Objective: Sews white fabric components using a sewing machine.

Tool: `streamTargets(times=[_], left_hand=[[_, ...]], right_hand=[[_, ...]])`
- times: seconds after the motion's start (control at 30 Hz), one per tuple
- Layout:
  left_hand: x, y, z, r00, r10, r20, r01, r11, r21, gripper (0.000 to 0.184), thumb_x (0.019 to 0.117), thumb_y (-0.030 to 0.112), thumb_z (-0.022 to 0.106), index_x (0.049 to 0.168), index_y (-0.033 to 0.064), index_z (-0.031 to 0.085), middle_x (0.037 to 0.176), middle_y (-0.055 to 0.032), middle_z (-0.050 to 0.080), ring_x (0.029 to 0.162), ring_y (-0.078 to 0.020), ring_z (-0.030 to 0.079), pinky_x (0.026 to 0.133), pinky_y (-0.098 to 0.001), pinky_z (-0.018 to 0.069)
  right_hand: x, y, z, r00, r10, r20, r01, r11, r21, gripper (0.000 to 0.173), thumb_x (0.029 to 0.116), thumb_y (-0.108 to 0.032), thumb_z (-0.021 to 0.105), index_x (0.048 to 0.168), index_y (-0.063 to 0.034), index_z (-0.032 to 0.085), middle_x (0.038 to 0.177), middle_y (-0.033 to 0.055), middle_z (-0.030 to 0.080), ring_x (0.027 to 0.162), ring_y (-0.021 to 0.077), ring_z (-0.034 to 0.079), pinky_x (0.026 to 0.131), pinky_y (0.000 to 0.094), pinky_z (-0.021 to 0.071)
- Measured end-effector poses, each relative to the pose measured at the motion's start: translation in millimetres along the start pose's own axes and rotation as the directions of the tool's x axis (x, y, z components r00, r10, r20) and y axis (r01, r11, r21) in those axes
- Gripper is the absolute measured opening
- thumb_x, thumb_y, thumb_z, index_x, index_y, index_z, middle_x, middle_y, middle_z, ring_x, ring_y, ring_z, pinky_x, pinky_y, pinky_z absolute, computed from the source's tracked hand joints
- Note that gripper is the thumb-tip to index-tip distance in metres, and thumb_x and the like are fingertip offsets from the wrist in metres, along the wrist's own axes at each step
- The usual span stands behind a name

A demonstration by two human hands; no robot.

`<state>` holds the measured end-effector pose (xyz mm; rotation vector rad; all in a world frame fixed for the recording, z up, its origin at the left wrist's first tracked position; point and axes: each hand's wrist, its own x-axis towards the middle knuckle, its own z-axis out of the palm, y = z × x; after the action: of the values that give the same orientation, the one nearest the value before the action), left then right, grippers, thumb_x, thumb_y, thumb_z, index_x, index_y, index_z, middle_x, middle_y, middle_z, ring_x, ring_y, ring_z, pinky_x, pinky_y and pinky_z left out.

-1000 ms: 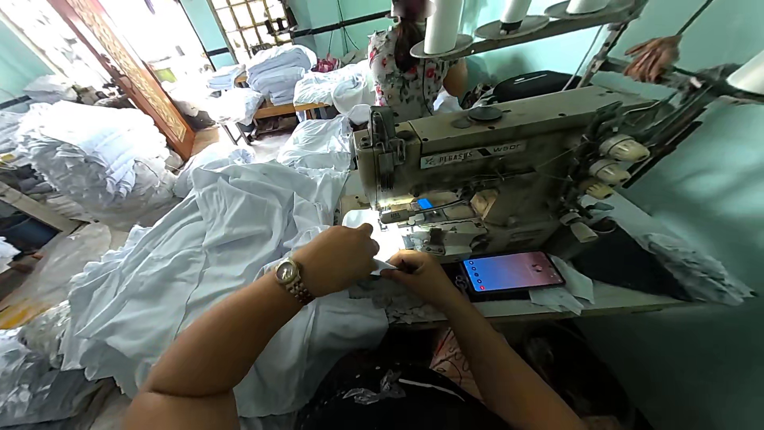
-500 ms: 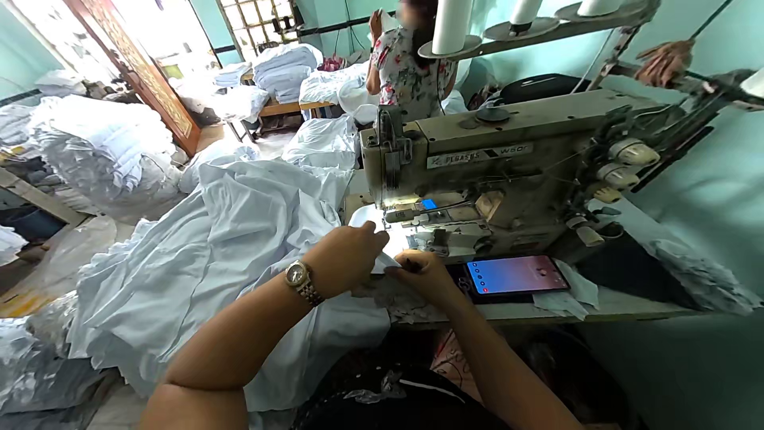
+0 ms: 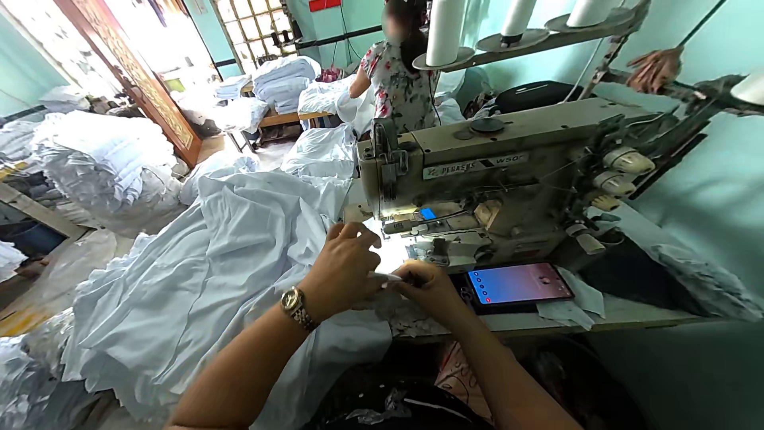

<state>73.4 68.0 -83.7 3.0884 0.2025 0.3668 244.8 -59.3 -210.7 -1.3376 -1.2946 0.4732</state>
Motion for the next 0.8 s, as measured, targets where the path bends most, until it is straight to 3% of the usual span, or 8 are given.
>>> streamTargets(times=[0.07,0.17,0.2,0.3,0.37,0.47,0.63,0.8], left_hand=[[-1.2,-2.4,10.2,1.0,-0.01,-0.022,0.009,0.999,-0.044,0.042,0.0897,0.053,0.071,0.077,0.0132,0.069,0.116,-0.0016,0.07,0.126,-0.0262,0.055,0.11,-0.0555,0.0361],[-0.9,-13.3,33.4,0.99,-0.073,0.122,0.079,0.996,-0.051,0.044,0.0827,0.05,0.079,0.11,0.0169,0.071,0.128,-0.005,0.067,0.146,-0.0354,0.039,0.119,-0.0685,0.0199],[-1.1,-17.5,40.8,0.986,-0.068,0.152,0.076,0.996,-0.046,0.04,0.0853,0.045,0.078,0.112,0.0162,0.07,0.131,-0.0062,0.066,0.149,-0.0382,0.034,0.119,-0.0713,0.0163],[-3.7,-22.7,52.1,0.997,0.011,0.072,-0.007,0.999,-0.051,0.011,0.0908,0.019,0.068,0.1,0.0131,0.07,0.115,-0.0029,0.072,0.143,-0.0343,0.045,0.119,-0.0716,0.0181],[-3.4,-24.2,52.5,0.999,0.015,0.033,-0.013,0.998,-0.053,0.012,0.0922,0.009,0.063,0.101,0.0131,0.069,0.107,-0.0017,0.073,0.138,-0.0311,0.051,0.12,-0.0694,0.0182],[2.0,-34.3,57.4,1.0,0.009,-0.021,-0.01,0.999,-0.048,0.021,0.0958,0.004,0.058,0.105,0.0149,0.074,0.107,-0.0014,0.075,0.138,-0.0302,0.053,0.121,-0.069,0.0196],[10.0,-40.8,60.9,0.999,0.006,-0.048,-0.009,0.998,-0.058,0.019,0.0947,0.002,0.059,0.104,0.0104,0.074,0.117,-0.0033,0.074,0.142,-0.0313,0.048,0.12,-0.0689,0.0192],[6.9,-43.4,69.6,0.993,0.073,-0.093,-0.079,0.995,-0.06,0.025,0.0956,0.002,0.058,0.11,0.0146,0.075,0.109,-0.0015,0.075,0.134,-0.028,0.056,0.121,-0.0663,0.0229]], right_hand=[[-3.0,-0.8,0.1,0.999,-0.041,-0.006,0.041,0.999,-0.008,0.013,0.0923,-0.019,0.073,0.096,-0.0073,0.077,0.094,0.0011,0.072,0.082,0.003,0.065,0.073,0.0185,0.0551],[-11.1,0.3,3.9,0.992,-0.116,-0.056,0.116,0.993,-0.007,0.012,0.0933,-0.011,0.072,0.102,-0.005,0.076,0.106,0.0055,0.074,0.097,0.0082,0.07,0.085,0.0237,0.0595],[-14.3,0.8,5.0,0.988,-0.139,-0.075,0.137,0.99,-0.026,0.012,0.0937,-0.01,0.071,0.103,-0.0049,0.077,0.108,0.0061,0.074,0.101,0.0093,0.07,0.088,0.025,0.0598],[-22.1,3.6,7.0,0.973,-0.202,-0.108,0.191,0.976,-0.105,0.014,0.0958,-0.009,0.067,0.104,-0.0044,0.077,0.113,0.0072,0.074,0.107,0.0107,0.07,0.093,0.0266,0.0592],[-23.5,4.5,7.0,0.973,-0.201,-0.111,0.187,0.974,-0.125,0.015,0.0965,-0.01,0.066,0.105,-0.0046,0.077,0.113,0.0073,0.074,0.105,0.0101,0.071,0.092,0.0263,0.0594],[-13.6,3.2,3.7,0.98,-0.173,-0.1,0.151,0.97,-0.191,0.017,0.0977,-0.012,0.064,0.108,-0.0068,0.077,0.111,0.0058,0.075,0.101,0.0086,0.071,0.089,0.0263,0.0599],[1.9,5.4,1.7,0.982,-0.167,-0.093,0.128,0.937,-0.326,0.02,0.098,-0.013,0.061,0.109,-0.0094,0.078,0.109,0.0059,0.075,0.102,0.0118,0.071,0.092,0.0297,0.0581],[-2.6,8.1,6.1,0.973,-0.202,-0.11,0.15,0.919,-0.366,0.021,0.0985,-0.01,0.06,0.11,-0.0088,0.078,0.114,0.0069,0.075,0.107,0.0126,0.071,0.095,0.0296,0.0578]])
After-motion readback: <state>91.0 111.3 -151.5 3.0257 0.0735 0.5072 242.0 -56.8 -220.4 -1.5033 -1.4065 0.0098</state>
